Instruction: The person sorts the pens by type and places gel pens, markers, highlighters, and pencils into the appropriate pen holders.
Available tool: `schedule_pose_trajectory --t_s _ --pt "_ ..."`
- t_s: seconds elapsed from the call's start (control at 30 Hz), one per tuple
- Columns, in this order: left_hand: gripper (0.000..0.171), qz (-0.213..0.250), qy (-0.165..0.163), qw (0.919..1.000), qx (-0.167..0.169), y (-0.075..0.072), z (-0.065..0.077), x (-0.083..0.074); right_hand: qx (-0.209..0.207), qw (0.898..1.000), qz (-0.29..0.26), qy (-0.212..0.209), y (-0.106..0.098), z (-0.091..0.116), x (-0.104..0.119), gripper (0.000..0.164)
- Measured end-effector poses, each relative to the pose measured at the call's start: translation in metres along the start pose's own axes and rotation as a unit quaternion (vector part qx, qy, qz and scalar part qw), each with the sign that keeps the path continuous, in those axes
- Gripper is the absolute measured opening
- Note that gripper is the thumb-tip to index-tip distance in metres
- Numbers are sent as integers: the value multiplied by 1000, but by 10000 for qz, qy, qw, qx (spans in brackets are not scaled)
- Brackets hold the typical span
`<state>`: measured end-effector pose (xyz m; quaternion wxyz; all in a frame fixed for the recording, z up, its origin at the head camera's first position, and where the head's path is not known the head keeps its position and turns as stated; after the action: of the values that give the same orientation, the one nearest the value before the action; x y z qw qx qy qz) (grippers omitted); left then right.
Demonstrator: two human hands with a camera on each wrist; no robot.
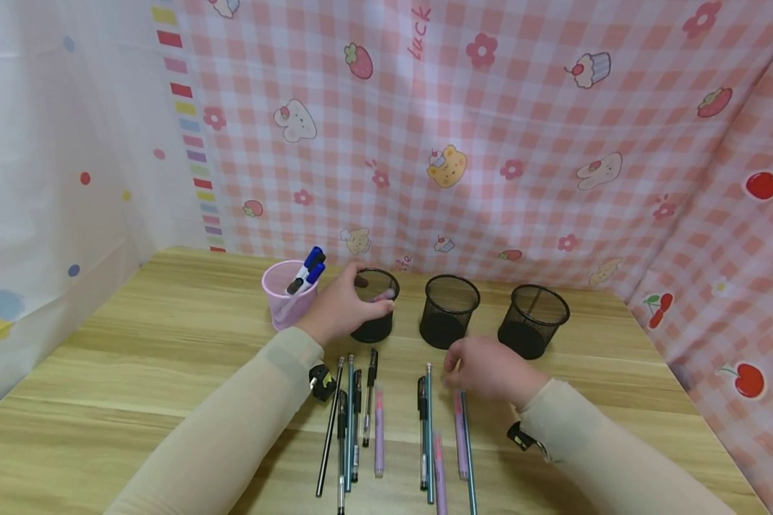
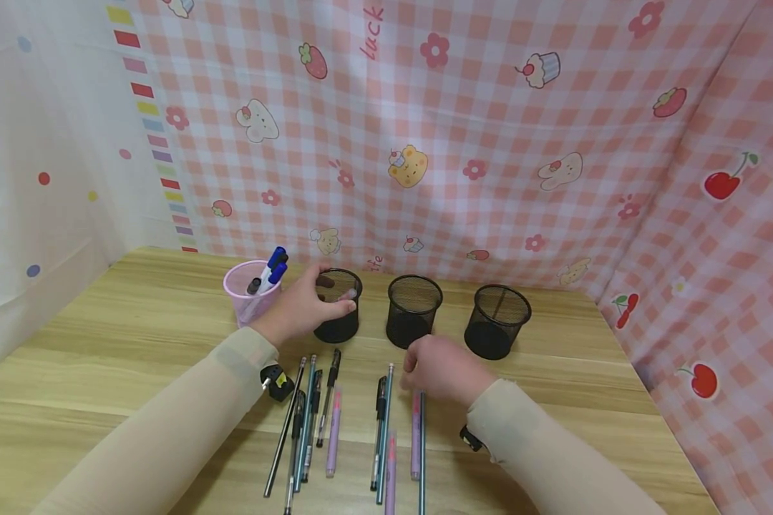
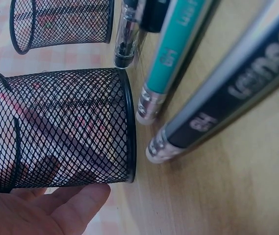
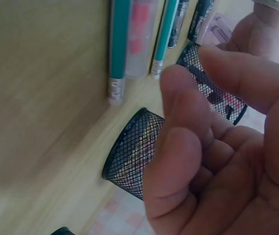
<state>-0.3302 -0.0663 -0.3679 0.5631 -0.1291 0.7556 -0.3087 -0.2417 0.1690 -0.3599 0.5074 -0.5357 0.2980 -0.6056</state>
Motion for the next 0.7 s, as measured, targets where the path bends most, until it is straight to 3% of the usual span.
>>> schedule_pose_trajectory --t_s 0.7 --pt "100 25 46 10000 -20 0 1 0 258 9992 276 142 15 -1 2 14"
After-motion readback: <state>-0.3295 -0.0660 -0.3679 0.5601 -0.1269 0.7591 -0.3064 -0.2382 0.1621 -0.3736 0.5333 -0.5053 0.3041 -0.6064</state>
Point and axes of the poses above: each hand's wrist, its own z-axis away from the middle knuckle, its own y-axis out of the palm, x = y × z, the point moved 5 cm from there along -z, towards the middle knuckle, and after that the axes turned 9 degrees about y, right-handed, at the moved point
